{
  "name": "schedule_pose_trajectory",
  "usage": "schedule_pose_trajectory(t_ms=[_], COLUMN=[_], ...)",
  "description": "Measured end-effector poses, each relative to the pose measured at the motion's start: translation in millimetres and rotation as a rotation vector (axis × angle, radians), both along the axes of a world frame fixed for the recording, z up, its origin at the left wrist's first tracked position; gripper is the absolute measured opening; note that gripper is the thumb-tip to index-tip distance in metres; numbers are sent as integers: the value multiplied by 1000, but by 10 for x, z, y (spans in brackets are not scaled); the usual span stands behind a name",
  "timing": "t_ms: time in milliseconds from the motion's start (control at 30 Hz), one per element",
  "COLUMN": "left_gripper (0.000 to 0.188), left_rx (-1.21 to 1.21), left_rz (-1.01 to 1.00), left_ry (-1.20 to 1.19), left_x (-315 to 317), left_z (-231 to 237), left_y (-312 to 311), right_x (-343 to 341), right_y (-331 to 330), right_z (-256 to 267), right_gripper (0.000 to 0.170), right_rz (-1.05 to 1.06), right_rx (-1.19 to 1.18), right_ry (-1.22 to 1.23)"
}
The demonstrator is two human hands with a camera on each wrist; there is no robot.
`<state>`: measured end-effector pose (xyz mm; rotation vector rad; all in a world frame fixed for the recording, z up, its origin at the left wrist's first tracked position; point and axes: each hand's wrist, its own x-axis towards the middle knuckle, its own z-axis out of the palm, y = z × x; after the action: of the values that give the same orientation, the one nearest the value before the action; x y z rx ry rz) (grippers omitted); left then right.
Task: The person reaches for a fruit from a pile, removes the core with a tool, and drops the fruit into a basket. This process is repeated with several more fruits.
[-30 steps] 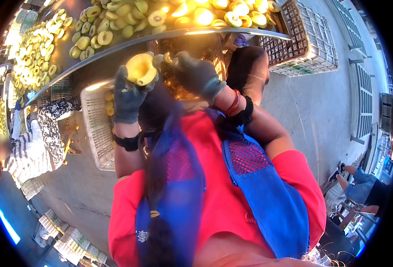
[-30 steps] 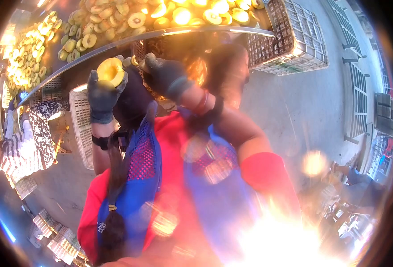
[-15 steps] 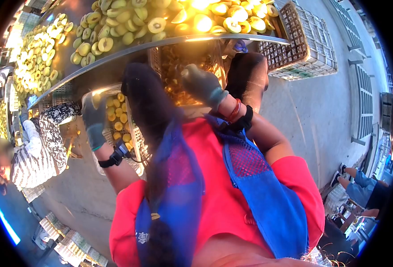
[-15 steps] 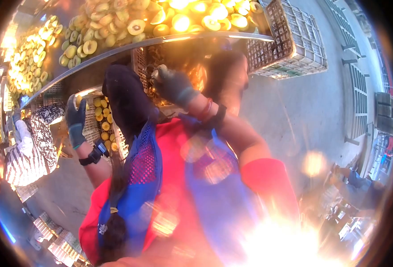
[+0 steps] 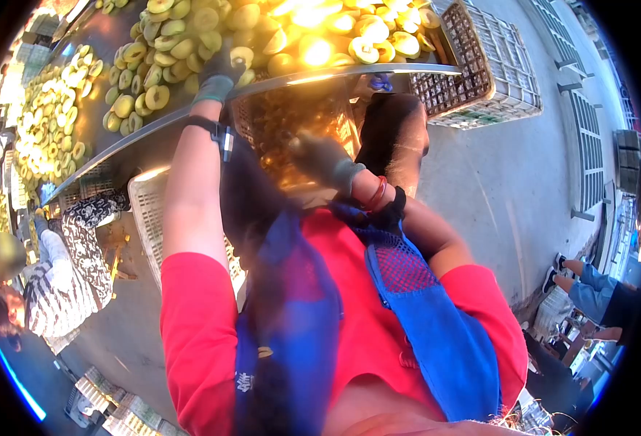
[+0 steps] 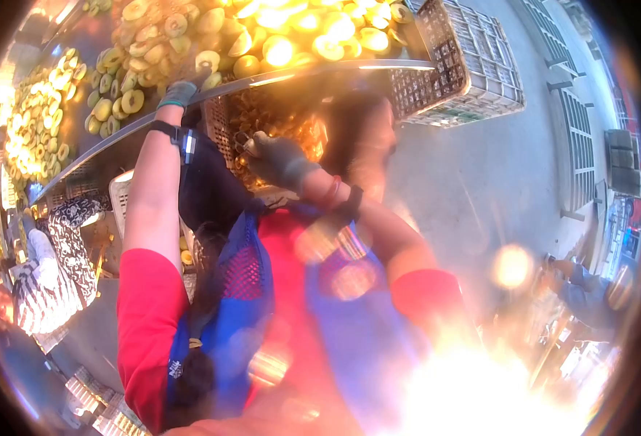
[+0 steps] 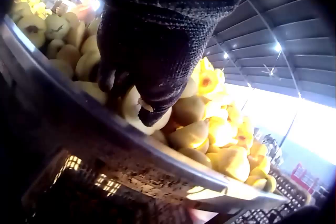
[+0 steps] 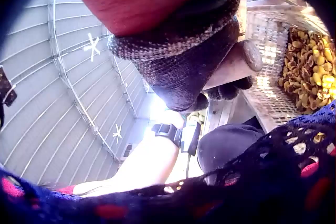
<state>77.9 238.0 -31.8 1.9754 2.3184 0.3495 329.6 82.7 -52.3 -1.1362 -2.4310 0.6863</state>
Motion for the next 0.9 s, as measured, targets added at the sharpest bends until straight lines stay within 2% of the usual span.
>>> schedule_pose_trajectory(t_ms=[100,133,167,233,267,333,433,467,567,600,800,900], left_gripper=[48,53,54,55,55,56,54,45,44,42,37,34], left_rx=[112,171,209,272,300,313,398,419,316,380,350,415], left_rz=[-165,-236,-269,-293,-288,-183,-198,-240,-243,-322,-233,-249], left_ry=[-143,-184,-228,-396,-524,-961,-1016,-903,-1149,-986,-1213,-1028], left_x=[-197,-389,-379,-334,-294,9,210,234,520,517,797,897], left_z=[-284,-576,-568,-369,-229,210,512,569,896,883,861,875], left_y=[77,224,157,-164,-328,-675,-1070,-1191,-1484,-1518,-1770,-1834], right_x=[46,58,75,68,44,0,-84,-95,-123,-142,-182,-157], right_y=[26,33,34,59,62,50,54,46,-5,-11,-37,-69], right_z=[9,4,-15,-62,-13,185,314,408,661,673,729,793], right_gripper=[10,9,9,8,12,21,20,20,21,22,24,26], right_rz=[22,32,48,84,19,-108,-138,-127,-91,-76,-45,-46], right_rx=[24,37,83,179,107,-44,66,53,43,63,161,153], right_ry=[-19,-35,-48,-67,17,179,275,316,394,395,379,344])
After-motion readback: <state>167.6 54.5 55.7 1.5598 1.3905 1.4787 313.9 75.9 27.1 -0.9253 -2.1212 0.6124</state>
